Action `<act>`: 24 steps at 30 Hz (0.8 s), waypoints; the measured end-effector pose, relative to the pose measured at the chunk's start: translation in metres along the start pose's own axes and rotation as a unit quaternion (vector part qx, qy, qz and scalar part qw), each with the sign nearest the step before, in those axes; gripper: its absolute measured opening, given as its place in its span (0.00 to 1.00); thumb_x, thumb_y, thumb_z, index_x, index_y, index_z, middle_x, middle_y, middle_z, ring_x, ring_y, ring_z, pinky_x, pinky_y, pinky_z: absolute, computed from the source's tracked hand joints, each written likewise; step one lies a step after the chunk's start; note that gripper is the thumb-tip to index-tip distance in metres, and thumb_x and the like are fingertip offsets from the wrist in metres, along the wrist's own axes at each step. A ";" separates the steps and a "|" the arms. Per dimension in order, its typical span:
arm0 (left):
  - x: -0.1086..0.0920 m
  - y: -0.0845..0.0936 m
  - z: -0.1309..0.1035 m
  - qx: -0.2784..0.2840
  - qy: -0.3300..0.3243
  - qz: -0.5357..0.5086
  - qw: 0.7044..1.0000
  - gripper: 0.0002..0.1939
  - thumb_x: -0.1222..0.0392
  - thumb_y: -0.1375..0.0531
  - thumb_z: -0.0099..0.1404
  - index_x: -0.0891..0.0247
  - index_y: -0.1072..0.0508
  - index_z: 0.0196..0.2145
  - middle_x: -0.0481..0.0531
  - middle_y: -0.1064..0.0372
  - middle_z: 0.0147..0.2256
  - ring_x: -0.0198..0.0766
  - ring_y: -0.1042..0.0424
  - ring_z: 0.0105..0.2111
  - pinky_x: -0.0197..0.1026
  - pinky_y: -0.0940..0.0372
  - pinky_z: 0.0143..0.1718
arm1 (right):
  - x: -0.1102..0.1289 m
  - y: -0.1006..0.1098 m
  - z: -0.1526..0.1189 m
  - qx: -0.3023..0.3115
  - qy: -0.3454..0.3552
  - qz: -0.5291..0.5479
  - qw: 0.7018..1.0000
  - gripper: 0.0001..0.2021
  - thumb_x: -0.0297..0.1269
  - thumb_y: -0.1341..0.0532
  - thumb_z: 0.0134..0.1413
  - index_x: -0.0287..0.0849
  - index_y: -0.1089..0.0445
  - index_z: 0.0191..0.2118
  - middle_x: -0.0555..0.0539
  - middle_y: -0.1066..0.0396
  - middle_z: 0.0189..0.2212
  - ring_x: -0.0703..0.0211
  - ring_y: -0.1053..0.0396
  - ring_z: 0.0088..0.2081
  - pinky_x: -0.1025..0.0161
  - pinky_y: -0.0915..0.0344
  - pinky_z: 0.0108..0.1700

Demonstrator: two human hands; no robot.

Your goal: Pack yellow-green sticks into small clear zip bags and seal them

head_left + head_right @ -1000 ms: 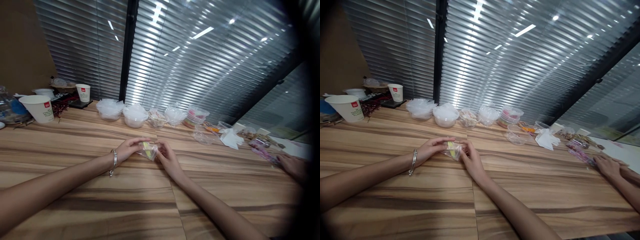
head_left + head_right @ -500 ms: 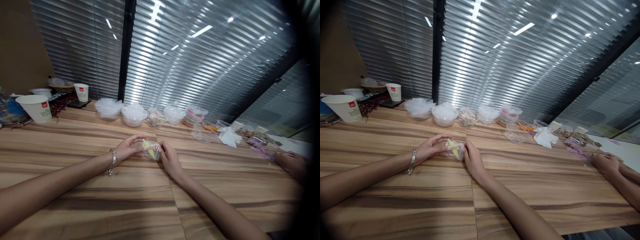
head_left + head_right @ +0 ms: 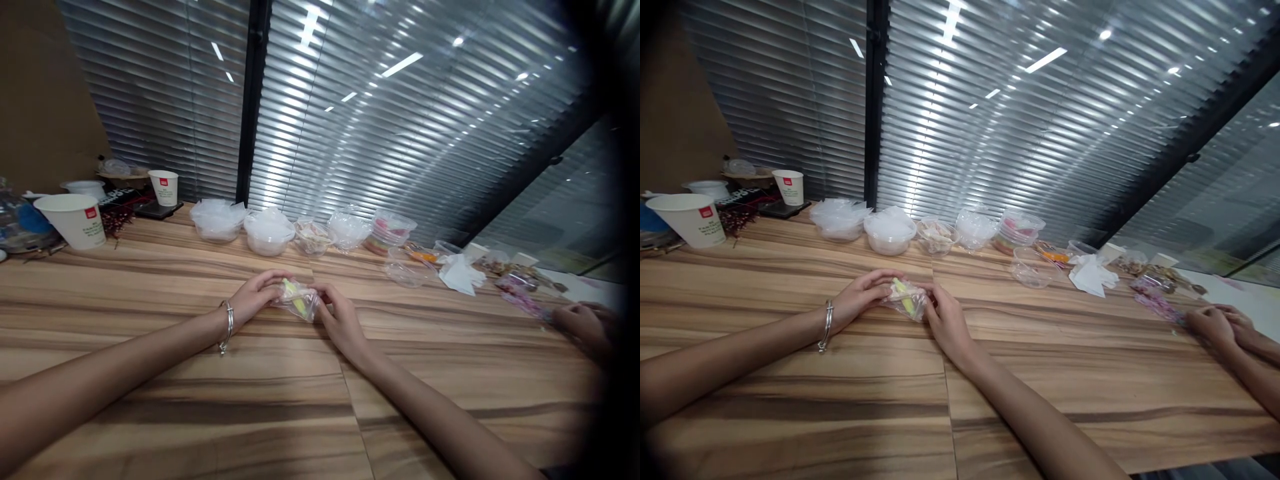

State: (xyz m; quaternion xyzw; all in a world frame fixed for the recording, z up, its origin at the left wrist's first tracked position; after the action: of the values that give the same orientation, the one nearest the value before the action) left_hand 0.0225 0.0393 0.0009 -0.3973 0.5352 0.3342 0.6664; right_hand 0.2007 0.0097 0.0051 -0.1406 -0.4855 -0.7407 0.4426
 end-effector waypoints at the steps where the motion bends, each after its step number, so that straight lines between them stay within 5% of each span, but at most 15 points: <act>1: 0.000 0.000 0.000 0.002 -0.006 0.016 1.000 0.19 0.61 0.41 0.58 0.64 0.31 0.48 0.57 0.34 0.50 0.43 0.33 0.48 0.42 0.38 0.48 | 0.000 0.000 0.000 -0.003 -0.006 -0.004 1.000 0.10 0.31 0.47 0.57 0.43 0.34 0.44 0.47 0.29 0.39 0.58 0.33 0.37 0.63 0.38 0.40; 8: 0.005 -0.002 -0.002 0.045 -0.004 0.051 0.998 0.23 0.58 0.40 0.58 0.63 0.35 0.51 0.55 0.30 0.44 0.40 0.30 0.40 0.40 0.36 0.42 | -0.005 0.001 -0.001 -0.005 -0.022 -0.003 1.000 0.07 0.32 0.46 0.56 0.42 0.35 0.40 0.48 0.30 0.33 0.59 0.33 0.33 0.64 0.38 0.37; 16: 0.003 -0.002 -0.003 0.024 0.016 0.031 0.999 0.21 0.61 0.39 0.55 0.63 0.34 0.48 0.54 0.33 0.45 0.36 0.31 0.37 0.35 0.35 0.35 | 0.004 0.002 0.001 0.015 0.031 0.053 0.998 0.13 0.31 0.51 0.60 0.43 0.36 0.47 0.46 0.32 0.44 0.57 0.35 0.46 0.61 0.40 0.48; 24: 0.002 -0.003 -0.003 0.026 0.025 0.032 0.999 0.21 0.62 0.38 0.54 0.64 0.34 0.46 0.53 0.31 0.40 0.34 0.32 0.33 0.35 0.35 0.32 | -0.002 0.001 0.001 0.021 0.012 0.069 0.997 0.12 0.31 0.50 0.60 0.44 0.35 0.47 0.47 0.31 0.42 0.58 0.33 0.43 0.61 0.38 0.45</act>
State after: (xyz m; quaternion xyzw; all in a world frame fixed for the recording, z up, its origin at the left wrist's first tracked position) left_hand 0.0248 0.0354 -0.0012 -0.3705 0.5728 0.3314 0.6517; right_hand 0.2025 0.0111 0.0050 -0.1555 -0.4843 -0.6997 0.5017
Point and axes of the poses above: each hand's wrist, its own z-axis towards the middle knuckle, its own y-axis out of the back of the hand, x = y × z, the point moved 4 cm from there along z, towards the middle knuckle
